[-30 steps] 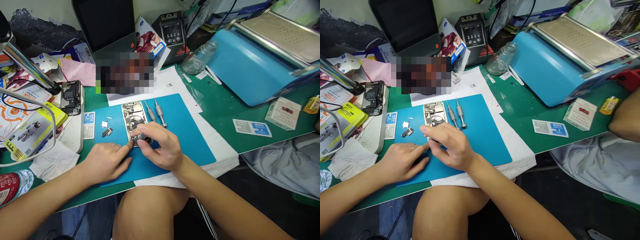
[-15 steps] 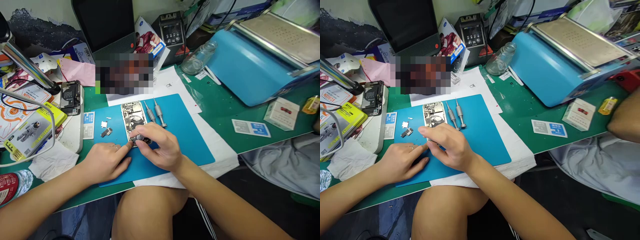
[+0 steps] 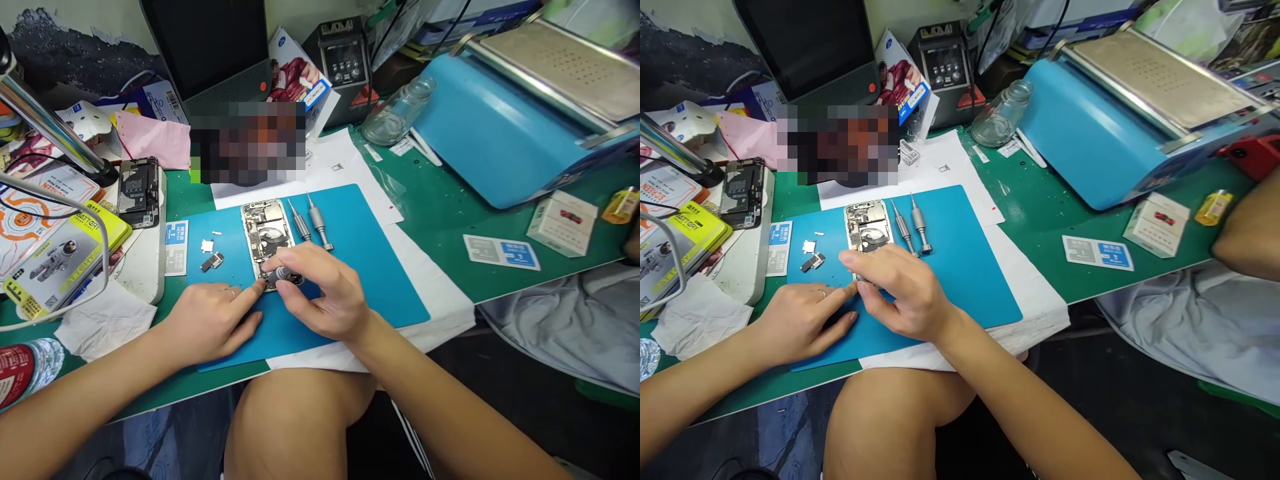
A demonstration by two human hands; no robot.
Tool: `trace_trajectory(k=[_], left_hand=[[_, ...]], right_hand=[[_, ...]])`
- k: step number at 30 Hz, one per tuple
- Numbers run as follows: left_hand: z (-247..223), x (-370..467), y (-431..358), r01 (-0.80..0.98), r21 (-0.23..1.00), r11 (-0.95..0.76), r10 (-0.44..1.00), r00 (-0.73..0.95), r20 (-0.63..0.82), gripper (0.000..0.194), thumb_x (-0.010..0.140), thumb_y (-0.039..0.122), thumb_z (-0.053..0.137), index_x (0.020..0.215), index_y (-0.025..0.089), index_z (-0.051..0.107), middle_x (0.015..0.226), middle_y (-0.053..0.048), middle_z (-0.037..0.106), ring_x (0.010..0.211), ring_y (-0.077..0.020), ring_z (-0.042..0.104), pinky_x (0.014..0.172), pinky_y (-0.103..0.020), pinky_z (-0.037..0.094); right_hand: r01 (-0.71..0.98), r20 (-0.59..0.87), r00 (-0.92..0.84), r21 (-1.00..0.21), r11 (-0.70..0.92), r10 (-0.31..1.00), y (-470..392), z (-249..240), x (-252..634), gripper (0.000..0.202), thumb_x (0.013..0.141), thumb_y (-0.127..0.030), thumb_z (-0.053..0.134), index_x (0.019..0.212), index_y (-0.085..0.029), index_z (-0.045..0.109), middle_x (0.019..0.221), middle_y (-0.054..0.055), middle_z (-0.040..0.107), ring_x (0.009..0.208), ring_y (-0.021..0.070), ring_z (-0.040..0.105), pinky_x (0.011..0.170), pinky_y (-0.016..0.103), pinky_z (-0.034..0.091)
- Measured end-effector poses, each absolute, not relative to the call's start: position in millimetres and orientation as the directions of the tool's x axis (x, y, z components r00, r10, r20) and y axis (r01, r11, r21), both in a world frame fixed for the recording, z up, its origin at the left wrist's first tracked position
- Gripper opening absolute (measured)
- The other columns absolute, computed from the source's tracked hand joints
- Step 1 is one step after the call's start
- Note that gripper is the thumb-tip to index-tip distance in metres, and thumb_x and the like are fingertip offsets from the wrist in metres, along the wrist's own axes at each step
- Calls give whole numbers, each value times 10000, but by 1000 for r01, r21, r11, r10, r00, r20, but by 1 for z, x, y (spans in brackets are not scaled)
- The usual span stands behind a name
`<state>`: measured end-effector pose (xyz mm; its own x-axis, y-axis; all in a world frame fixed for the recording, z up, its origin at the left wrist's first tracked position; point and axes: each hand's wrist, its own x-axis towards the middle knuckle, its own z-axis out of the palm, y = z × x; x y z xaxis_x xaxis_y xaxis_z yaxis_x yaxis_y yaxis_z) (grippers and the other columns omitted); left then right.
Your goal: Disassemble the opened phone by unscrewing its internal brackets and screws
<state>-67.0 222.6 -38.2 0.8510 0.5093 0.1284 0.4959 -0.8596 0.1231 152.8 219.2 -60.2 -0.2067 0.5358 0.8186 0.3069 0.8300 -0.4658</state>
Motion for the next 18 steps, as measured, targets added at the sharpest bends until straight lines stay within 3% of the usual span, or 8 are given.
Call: trace_trajectory(k=[6, 14, 18], left_hand=[[-37, -67, 223, 501, 128, -856, 514, 852, 104, 305, 1064, 371, 433, 1217, 154, 583, 745, -19, 711, 632, -187, 685, 505, -291, 432], [-35, -67, 222, 506, 131, -852, 519, 850, 89, 320, 1071, 361, 424, 1252, 147, 578, 751, -16, 713, 657, -184, 690, 521, -284, 434], [-37, -68, 223, 495, 130, -859, 509, 852, 118, 341, 1075, 375, 411, 1254, 140, 582, 741, -20, 707, 646, -186, 690, 519, -280, 440]], right_hand=[[298, 827, -202, -459, 837, 525, 222, -64, 152, 689, 874, -1, 646, 1506, -221, 480, 1087, 96, 781, 826, 201, 733, 711, 369, 616], [326, 816, -238, -444, 835, 527, 223, -59, 153, 583, 954, -120, 614, 1500, -269, 477, 1031, 53, 771, 828, 183, 709, 729, 363, 616], [300, 811, -238, -462, 834, 535, 222, -57, 154, 620, 934, -45, 569, 1505, -265, 466, 1047, 57, 781, 902, 194, 729, 789, 378, 630]])
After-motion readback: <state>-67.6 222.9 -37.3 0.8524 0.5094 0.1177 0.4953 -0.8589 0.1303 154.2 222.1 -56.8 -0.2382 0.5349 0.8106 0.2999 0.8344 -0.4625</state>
